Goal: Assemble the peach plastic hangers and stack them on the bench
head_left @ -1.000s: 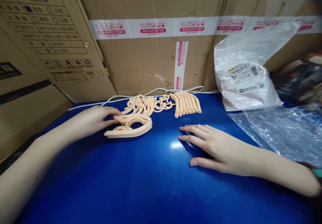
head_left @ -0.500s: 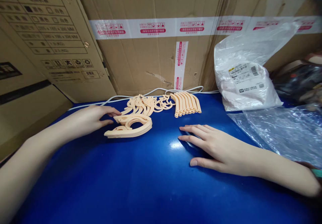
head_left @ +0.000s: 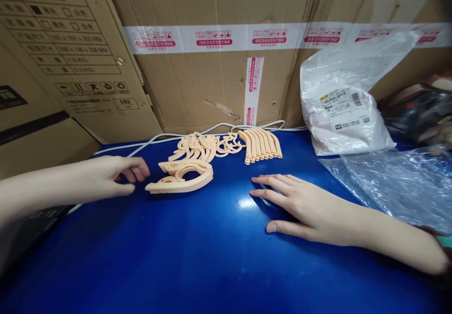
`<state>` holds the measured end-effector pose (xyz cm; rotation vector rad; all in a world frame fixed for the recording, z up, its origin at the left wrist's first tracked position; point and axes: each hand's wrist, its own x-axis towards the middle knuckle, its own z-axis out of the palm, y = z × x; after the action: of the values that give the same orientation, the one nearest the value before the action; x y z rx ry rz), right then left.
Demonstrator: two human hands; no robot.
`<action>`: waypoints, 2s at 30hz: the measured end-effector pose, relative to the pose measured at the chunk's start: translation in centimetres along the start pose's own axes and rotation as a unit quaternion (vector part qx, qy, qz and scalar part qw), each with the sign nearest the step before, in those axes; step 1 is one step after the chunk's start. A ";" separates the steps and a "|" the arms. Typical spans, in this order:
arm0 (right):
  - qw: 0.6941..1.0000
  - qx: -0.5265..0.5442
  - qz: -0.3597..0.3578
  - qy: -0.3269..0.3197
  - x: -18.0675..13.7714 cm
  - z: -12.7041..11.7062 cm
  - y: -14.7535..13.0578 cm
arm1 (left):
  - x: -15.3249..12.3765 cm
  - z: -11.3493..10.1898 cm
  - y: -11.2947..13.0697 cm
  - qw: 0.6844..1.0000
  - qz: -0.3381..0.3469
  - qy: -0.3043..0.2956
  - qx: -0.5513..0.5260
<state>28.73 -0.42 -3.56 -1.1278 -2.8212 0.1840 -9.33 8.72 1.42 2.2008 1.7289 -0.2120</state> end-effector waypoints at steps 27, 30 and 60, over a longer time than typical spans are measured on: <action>1.000 -0.002 -0.009 0.011 -0.1 0.0 0.0 | 0.7 0.6 0.8 0.993 0.088 -0.051 0.054; 1.000 0.001 -0.009 0.015 0.0 0.0 0.0 | 0.7 0.6 0.9 0.993 0.078 -0.052 0.066; 1.000 -0.005 -0.004 0.002 0.0 0.0 0.0 | 0.7 0.9 1.6 0.991 0.050 -0.023 0.124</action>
<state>28.74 -0.37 -3.52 -1.1177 -2.8265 0.1681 -7.52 8.73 0.65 2.4276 1.6387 -0.4735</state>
